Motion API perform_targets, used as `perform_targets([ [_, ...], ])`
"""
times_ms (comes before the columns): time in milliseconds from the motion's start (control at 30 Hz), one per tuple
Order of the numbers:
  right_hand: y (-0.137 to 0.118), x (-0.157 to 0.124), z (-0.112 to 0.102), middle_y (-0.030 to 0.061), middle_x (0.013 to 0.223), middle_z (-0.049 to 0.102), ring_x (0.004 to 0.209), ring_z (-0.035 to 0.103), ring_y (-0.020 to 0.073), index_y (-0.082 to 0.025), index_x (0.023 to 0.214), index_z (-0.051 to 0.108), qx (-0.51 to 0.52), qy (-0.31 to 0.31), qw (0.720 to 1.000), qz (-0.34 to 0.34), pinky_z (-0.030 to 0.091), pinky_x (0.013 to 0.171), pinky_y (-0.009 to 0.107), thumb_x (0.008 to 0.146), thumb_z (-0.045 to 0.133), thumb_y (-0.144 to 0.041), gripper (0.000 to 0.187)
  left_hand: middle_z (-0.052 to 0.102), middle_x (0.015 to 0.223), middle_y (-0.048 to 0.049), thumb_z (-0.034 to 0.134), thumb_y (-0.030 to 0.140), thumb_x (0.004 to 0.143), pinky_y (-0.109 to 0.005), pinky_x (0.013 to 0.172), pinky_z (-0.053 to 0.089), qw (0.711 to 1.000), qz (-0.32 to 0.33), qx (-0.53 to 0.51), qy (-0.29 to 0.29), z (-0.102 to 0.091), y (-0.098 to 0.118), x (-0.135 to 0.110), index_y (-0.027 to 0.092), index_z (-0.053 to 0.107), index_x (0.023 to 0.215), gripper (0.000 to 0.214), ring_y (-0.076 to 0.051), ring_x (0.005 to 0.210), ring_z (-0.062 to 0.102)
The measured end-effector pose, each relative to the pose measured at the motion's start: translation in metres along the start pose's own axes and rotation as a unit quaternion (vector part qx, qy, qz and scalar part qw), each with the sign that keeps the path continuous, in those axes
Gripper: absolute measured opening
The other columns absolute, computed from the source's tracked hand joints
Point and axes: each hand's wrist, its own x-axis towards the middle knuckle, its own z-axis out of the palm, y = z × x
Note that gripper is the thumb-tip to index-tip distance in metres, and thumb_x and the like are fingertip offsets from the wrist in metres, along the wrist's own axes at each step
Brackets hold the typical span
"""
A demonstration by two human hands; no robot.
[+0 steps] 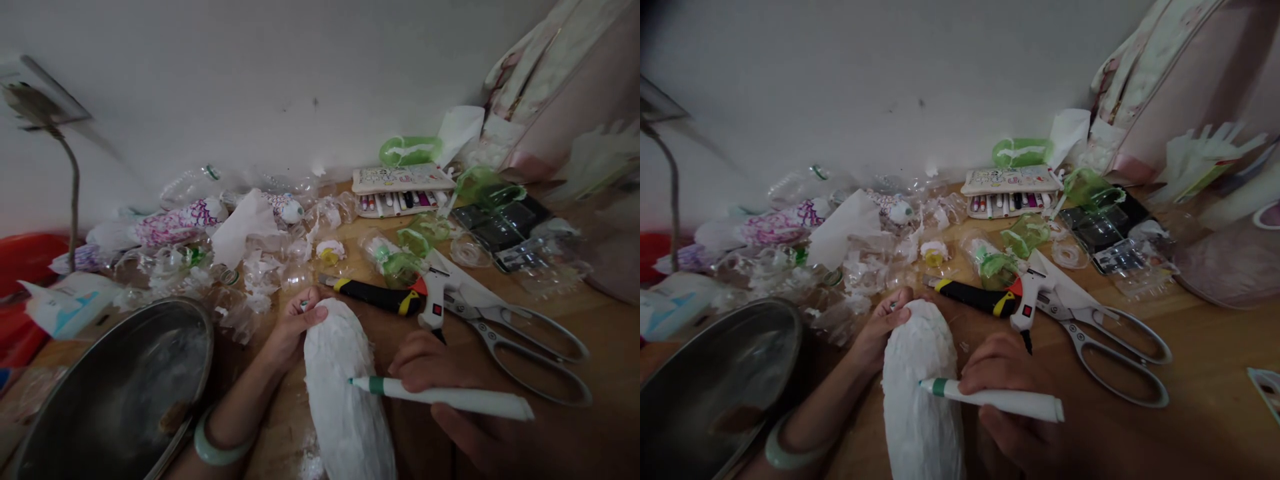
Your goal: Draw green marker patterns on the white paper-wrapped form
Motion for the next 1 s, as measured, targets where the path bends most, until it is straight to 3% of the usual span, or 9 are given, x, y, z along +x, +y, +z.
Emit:
perform_targets([
  [133, 0.002, 0.001, -0.003, 0.0041, 0.084, 0.069, 0.082, 0.062, 0.0216, -0.027, 0.102, 0.065, -0.003, 0.019, 1.0, -0.006, 0.052, 0.076, 0.037, 0.093, 0.047, -0.031, 0.021, 0.06, 0.063, 0.0018, 0.089, 0.03, 0.047, -0.017, 0.045, 0.033, 1.0, -0.003, -0.003, 0.0, 0.0, 0.0, 0.0, 0.018, 0.039, 0.053, 0.052, -0.008, 0.052, 0.048],
  [267, 0.002, 0.004, -0.008, 0.0032, 0.083, 0.068, 0.085, 0.062, 0.0203, -0.028, 0.107, 0.063, 0.011, 0.0, 1.0, -0.011, 0.053, 0.077, 0.035, 0.096, 0.045, -0.03, 0.021, 0.052, 0.055, 0.0045, 0.089, 0.032, 0.047, -0.017, 0.045, 0.033, 1.0, -0.007, -0.006, -0.004, -0.001, 0.0, 0.0, 0.019, 0.038, 0.054, 0.053, -0.008, 0.051, 0.045],
  [367, 0.003, 0.005, -0.011, 0.0056, 0.09, 0.067, 0.088, 0.062, 0.0201, -0.024, 0.104, 0.063, -0.018, -0.018, 1.0, -0.014, 0.053, 0.077, 0.034, 0.097, 0.043, -0.029, 0.021, 0.054, 0.059, 0.0034, 0.089, 0.032, 0.047, -0.017, 0.046, 0.033, 1.0, -0.008, -0.007, -0.005, -0.002, 0.0, 0.0, 0.019, 0.038, 0.054, 0.053, -0.009, 0.053, 0.046],
  [667, 0.009, 0.004, -0.015, 0.0026, 0.086, 0.066, 0.089, 0.057, 0.0195, -0.025, 0.116, 0.056, 0.058, 0.017, 0.998, -0.023, 0.046, 0.085, 0.036, 0.099, 0.038, -0.024, 0.024, 0.058, 0.064, 0.0019, 0.084, 0.032, 0.052, -0.021, 0.047, 0.029, 1.0, 0.019, -0.021, 0.0, -0.001, 0.001, -0.002, 0.019, 0.039, 0.055, 0.047, -0.009, 0.054, 0.045],
  [833, 0.005, 0.004, -0.011, 0.0033, 0.093, 0.066, 0.097, 0.057, 0.0217, -0.028, 0.118, 0.055, 0.016, -0.014, 0.999, -0.03, 0.048, 0.085, 0.037, 0.099, 0.04, -0.029, 0.025, 0.044, 0.051, 0.0048, 0.08, 0.028, 0.054, -0.023, 0.045, 0.025, 0.998, 0.029, -0.046, 0.01, -0.004, 0.006, -0.002, 0.02, 0.037, 0.053, 0.044, -0.009, 0.049, 0.037],
  [1000, 0.005, -0.002, 0.004, 0.0043, 0.091, 0.065, 0.089, 0.06, 0.023, -0.027, 0.116, 0.06, -0.004, -0.013, 0.999, -0.052, 0.048, 0.078, 0.04, 0.094, 0.046, -0.034, 0.026, 0.036, 0.048, 0.005, 0.076, 0.025, 0.054, -0.023, 0.044, 0.024, 0.998, 0.012, -0.067, 0.012, -0.007, 0.004, -0.003, 0.021, 0.035, 0.053, 0.041, -0.009, 0.048, 0.033],
])
